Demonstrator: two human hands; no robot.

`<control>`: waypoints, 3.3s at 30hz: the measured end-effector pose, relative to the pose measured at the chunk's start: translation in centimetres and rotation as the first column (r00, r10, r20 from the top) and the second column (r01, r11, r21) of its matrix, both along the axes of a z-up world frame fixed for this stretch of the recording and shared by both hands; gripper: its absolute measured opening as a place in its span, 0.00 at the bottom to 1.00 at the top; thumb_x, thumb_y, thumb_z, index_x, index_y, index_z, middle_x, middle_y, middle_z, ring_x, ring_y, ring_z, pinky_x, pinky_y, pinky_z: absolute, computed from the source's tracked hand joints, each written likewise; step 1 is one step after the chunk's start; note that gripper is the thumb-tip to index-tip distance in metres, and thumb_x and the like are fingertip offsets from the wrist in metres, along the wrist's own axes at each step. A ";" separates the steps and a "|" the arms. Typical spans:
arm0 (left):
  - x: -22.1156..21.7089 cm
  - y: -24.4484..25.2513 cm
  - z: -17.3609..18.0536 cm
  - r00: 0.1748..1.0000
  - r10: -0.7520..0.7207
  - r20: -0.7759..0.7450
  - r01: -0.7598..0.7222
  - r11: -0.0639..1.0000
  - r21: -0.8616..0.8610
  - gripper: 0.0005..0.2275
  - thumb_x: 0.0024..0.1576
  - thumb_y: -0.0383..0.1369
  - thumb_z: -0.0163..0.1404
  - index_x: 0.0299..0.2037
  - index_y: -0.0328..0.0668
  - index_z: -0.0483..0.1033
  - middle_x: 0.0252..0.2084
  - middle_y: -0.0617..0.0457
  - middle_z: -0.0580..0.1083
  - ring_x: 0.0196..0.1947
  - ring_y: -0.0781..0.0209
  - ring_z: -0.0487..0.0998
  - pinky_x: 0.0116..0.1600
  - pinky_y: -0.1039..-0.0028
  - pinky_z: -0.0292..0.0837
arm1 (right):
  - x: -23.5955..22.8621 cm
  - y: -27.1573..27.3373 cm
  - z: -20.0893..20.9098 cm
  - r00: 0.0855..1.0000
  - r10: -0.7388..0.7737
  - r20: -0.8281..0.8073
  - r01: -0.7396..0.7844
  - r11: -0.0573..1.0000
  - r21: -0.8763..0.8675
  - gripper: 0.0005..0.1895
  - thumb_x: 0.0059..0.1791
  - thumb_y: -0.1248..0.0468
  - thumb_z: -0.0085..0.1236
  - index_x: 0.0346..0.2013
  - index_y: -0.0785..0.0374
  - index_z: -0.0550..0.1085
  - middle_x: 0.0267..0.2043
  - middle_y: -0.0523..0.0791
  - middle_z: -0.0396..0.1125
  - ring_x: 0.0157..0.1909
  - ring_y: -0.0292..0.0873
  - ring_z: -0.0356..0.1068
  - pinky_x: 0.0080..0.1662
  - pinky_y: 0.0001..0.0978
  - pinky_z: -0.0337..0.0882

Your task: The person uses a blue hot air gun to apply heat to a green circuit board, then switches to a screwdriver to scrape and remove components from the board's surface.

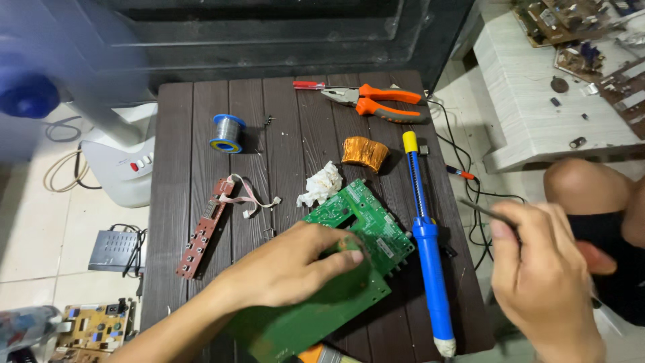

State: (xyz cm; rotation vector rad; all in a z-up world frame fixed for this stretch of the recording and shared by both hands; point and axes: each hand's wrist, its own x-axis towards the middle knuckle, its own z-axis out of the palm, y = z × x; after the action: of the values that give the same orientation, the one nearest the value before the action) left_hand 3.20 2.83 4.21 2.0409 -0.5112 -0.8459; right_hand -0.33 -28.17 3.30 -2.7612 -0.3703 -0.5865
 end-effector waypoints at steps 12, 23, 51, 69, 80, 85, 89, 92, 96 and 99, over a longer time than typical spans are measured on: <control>-0.8 -2.2 -1.8 0.942 -0.263 0.207 0.208 0.945 0.253 0.13 0.66 0.43 0.42 0.42 0.42 0.72 0.31 0.34 0.77 0.34 0.29 0.77 0.38 0.44 0.70 | 14.8 15.1 -0.1 0.572 0.819 0.038 -0.812 0.572 -0.114 0.26 0.41 0.81 0.51 0.48 0.58 0.80 0.38 0.48 0.63 0.41 0.52 0.64 0.44 0.45 0.68; -0.9 -3.0 -2.5 0.940 -0.283 0.188 0.220 0.928 0.301 0.15 0.63 0.43 0.43 0.37 0.41 0.74 0.28 0.36 0.75 0.33 0.29 0.77 0.37 0.45 0.72 | 17.2 23.2 -8.3 0.460 0.813 -0.357 -0.870 0.493 0.001 0.10 0.48 0.64 0.59 0.42 0.48 0.81 0.31 0.42 0.65 0.41 0.52 0.67 0.37 0.55 0.70; -2.7 -3.7 -5.7 0.489 -0.216 0.845 -0.316 0.859 0.402 0.66 0.34 0.86 0.48 0.70 0.32 0.61 0.41 0.50 0.68 0.36 0.53 0.70 0.40 0.64 0.66 | -4.2 1.0 -5.2 0.513 -0.331 -0.792 0.504 0.863 -0.034 0.21 0.45 0.44 0.65 0.21 0.56 0.74 0.16 0.40 0.69 0.23 0.37 0.66 0.33 0.30 0.66; -4.2 -2.7 -5.5 0.556 -0.206 0.805 -0.244 0.886 0.394 0.56 0.33 0.66 0.64 0.68 0.32 0.64 0.44 0.48 0.70 0.41 0.49 0.70 0.46 0.60 0.68 | -5.0 -0.6 -2.4 0.688 0.725 -0.008 0.247 -0.224 0.943 0.20 0.48 0.66 0.60 0.52 0.71 0.66 0.28 0.56 0.63 0.25 0.49 0.62 0.29 0.41 0.61; -2.6 -3.1 4.0 0.952 0.306 0.033 -0.161 0.587 -0.794 0.40 0.59 0.68 0.33 0.68 0.42 0.61 0.63 0.43 0.73 0.64 0.52 0.74 0.66 0.61 0.71 | -7.0 -0.3 -2.0 0.587 -0.476 -0.655 0.247 0.875 -0.416 0.19 0.32 0.29 0.66 0.23 0.30 0.73 0.14 0.37 0.65 0.24 0.38 0.70 0.37 0.25 0.71; -6.4 -5.1 1.3 0.960 0.245 0.138 -0.079 0.707 -0.703 0.34 0.66 0.62 0.26 0.64 0.41 0.66 0.57 0.46 0.76 0.60 0.55 0.77 0.65 0.63 0.69 | -9.1 -0.2 -4.5 0.457 -0.567 -0.686 0.224 0.819 -0.528 0.34 0.26 0.31 0.62 0.48 0.05 0.73 0.47 0.26 0.76 0.54 0.46 0.75 0.54 0.43 0.75; -7.5 -5.7 -0.1 0.893 0.368 0.260 -0.090 0.712 -0.697 0.29 0.69 0.52 0.27 0.66 0.33 0.61 0.63 0.41 0.71 0.64 0.51 0.73 0.70 0.61 0.65 | -9.4 0.5 -4.9 0.513 -0.430 -0.743 0.040 0.876 -0.480 0.22 0.32 0.30 0.51 0.37 0.22 0.70 0.34 0.26 0.76 0.45 0.46 0.75 0.47 0.48 0.70; -8.2 -6.7 -1.6 0.892 0.362 0.271 -0.038 0.658 -0.752 0.31 0.71 0.54 0.25 0.66 0.32 0.60 0.58 0.38 0.74 0.59 0.48 0.78 0.65 0.61 0.71 | -10.9 1.1 -7.0 0.764 -0.245 -0.597 -0.055 0.898 -0.438 0.31 0.28 0.25 0.55 0.41 0.25 0.72 0.32 0.28 0.76 0.37 0.42 0.79 0.38 0.55 0.74; -9.5 -7.0 -2.2 0.908 0.359 0.214 -0.054 0.608 -0.792 0.34 0.71 0.59 0.25 0.65 0.31 0.62 0.55 0.41 0.73 0.57 0.52 0.76 0.65 0.64 0.69 | -12.1 2.4 -7.7 0.919 0.006 -0.394 -0.128 0.951 -0.283 0.11 0.42 0.40 0.49 0.24 0.36 0.73 0.19 0.32 0.68 0.21 0.39 0.73 0.25 0.50 0.70; -9.9 -6.9 -2.4 0.902 0.341 0.264 -0.028 0.657 -0.753 0.35 0.72 0.61 0.22 0.65 0.34 0.63 0.54 0.42 0.73 0.55 0.52 0.76 0.63 0.64 0.69 | -12.4 2.3 -7.9 0.917 0.067 -0.393 -0.181 0.949 -0.259 0.11 0.44 0.39 0.47 0.28 0.35 0.72 0.21 0.32 0.68 0.22 0.38 0.73 0.26 0.43 0.71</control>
State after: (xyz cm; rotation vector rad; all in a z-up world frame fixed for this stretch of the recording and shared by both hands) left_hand -6.66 -4.02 1.79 1.4322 -0.7027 -0.0338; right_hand -12.73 -25.91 -4.57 -3.0082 -0.5750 0.0502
